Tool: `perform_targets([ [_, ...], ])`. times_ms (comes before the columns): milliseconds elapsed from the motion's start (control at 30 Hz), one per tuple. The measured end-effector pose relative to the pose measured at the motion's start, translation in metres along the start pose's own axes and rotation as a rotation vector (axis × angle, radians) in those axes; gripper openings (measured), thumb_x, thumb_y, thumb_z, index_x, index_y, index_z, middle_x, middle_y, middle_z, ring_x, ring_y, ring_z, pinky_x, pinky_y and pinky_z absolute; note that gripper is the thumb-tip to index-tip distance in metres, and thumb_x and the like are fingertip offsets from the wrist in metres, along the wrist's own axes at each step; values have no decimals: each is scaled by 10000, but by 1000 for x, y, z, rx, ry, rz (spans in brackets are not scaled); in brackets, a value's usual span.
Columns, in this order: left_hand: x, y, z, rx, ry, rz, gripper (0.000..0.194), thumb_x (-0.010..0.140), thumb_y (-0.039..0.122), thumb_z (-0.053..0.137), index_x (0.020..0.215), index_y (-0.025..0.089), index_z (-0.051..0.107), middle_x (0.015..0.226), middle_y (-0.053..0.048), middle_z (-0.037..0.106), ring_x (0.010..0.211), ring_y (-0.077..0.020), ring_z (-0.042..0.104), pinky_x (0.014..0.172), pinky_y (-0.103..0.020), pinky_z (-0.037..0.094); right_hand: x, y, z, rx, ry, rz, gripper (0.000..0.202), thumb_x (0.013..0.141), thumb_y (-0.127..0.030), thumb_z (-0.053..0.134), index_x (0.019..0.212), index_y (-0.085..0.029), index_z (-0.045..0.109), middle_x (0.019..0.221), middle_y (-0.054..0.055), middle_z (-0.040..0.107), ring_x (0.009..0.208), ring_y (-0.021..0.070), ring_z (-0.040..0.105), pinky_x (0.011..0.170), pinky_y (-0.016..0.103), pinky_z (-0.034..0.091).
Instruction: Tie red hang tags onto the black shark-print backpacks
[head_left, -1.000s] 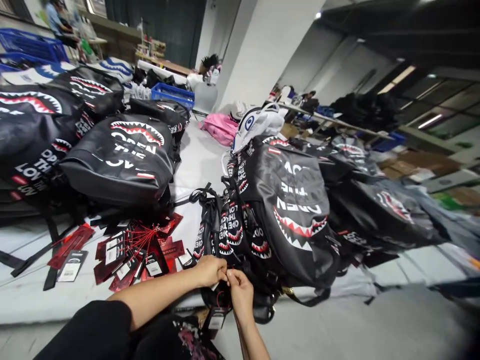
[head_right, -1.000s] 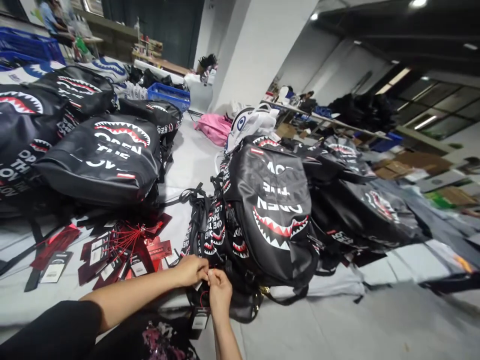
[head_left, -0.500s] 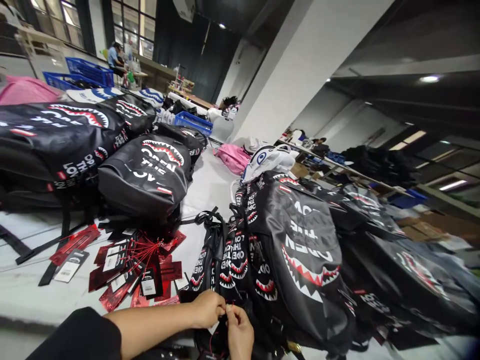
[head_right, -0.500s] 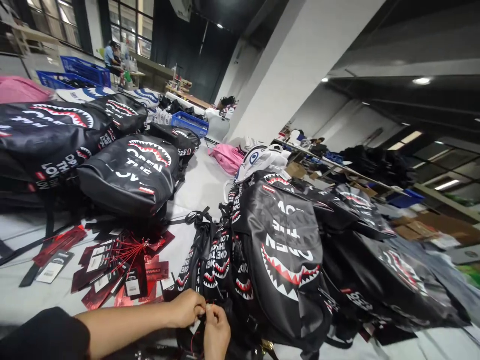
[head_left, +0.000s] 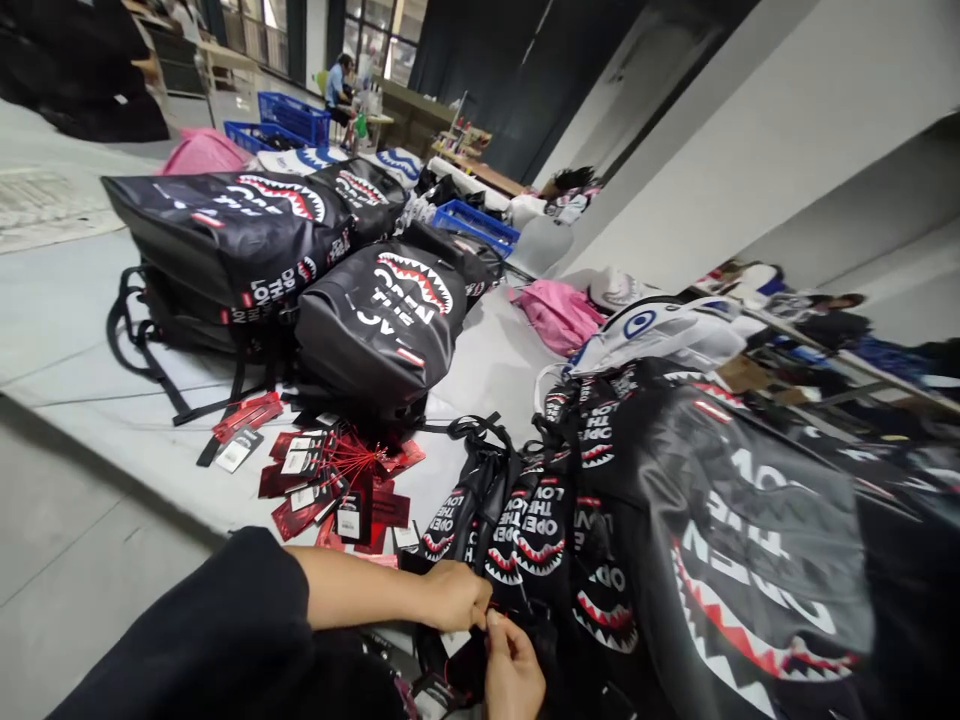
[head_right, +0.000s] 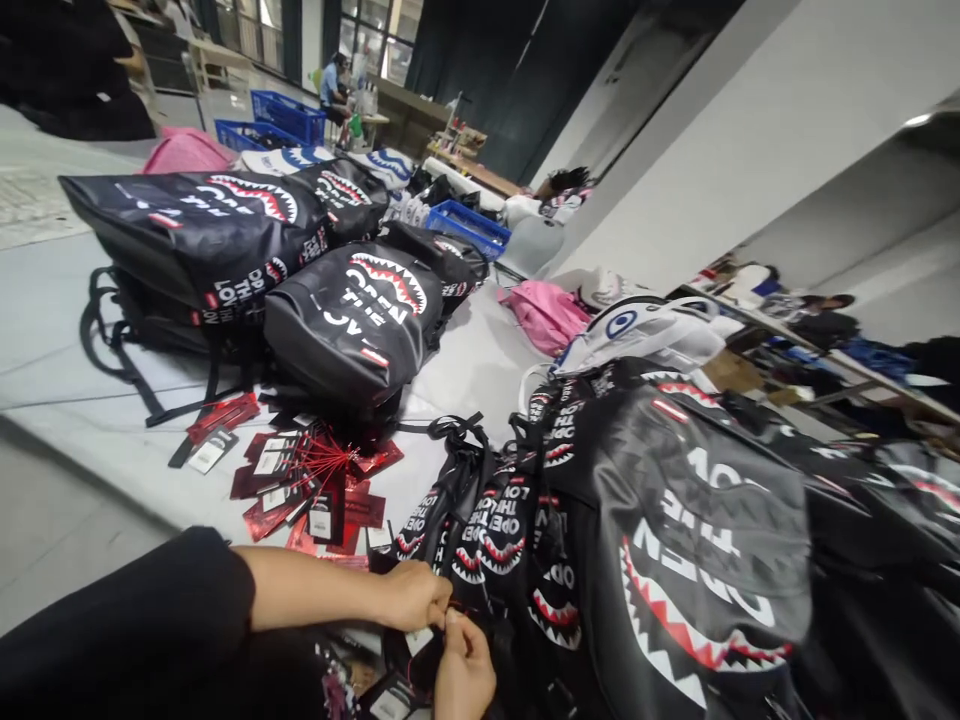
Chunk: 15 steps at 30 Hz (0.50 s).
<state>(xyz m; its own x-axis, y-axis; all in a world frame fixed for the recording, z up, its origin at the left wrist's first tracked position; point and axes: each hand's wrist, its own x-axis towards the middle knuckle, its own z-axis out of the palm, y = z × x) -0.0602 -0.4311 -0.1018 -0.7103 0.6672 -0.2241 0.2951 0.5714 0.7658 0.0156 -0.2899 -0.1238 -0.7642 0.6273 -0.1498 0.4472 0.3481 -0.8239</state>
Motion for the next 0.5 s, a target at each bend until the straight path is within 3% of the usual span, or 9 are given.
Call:
perform_targets([
  [67, 1, -3, 2, -30, 11, -3, 192, 794, 391, 603, 905, 239, 639, 834, -24, 707, 810, -216, 661, 665, -277, 461, 0, 3, -1, -26, -9, -2, 469, 591, -588, 647, 775, -161, 707, 764, 79, 722, 741, 265, 652, 656, 335, 496],
  [200, 1, -6, 7, -11, -20, 89, 163, 828, 300, 556, 958, 254, 642, 885, -24, 713, 828, -208, 660, 662, -271, 451, 4, 12, -2, -60, -36, -43, 456, 624, -578, 664, 798, -160, 710, 770, 75, 723, 709, 249, 651, 622, 320, 495],
  [333, 1, -7, 7, -29, 62, 14, 184, 816, 397, 584, 899, 243, 638, 869, -18, 712, 817, -217, 660, 653, -279, 445, 8, 21, -1, -35, -25, -68, 445, 657, -574, 665, 821, -163, 708, 777, 71, 723, 703, 242, 653, 625, 324, 506],
  [500, 0, -5, 1, 1, -12, 70, 177, 861, 325, 517, 980, 265, 634, 948, -24, 711, 874, -216, 658, 660, -281, 438, 8, 23, 1, -35, -4, -99, 438, 658, -579, 670, 796, -165, 707, 725, 65, 710, 658, 235, 645, 624, 337, 512],
])
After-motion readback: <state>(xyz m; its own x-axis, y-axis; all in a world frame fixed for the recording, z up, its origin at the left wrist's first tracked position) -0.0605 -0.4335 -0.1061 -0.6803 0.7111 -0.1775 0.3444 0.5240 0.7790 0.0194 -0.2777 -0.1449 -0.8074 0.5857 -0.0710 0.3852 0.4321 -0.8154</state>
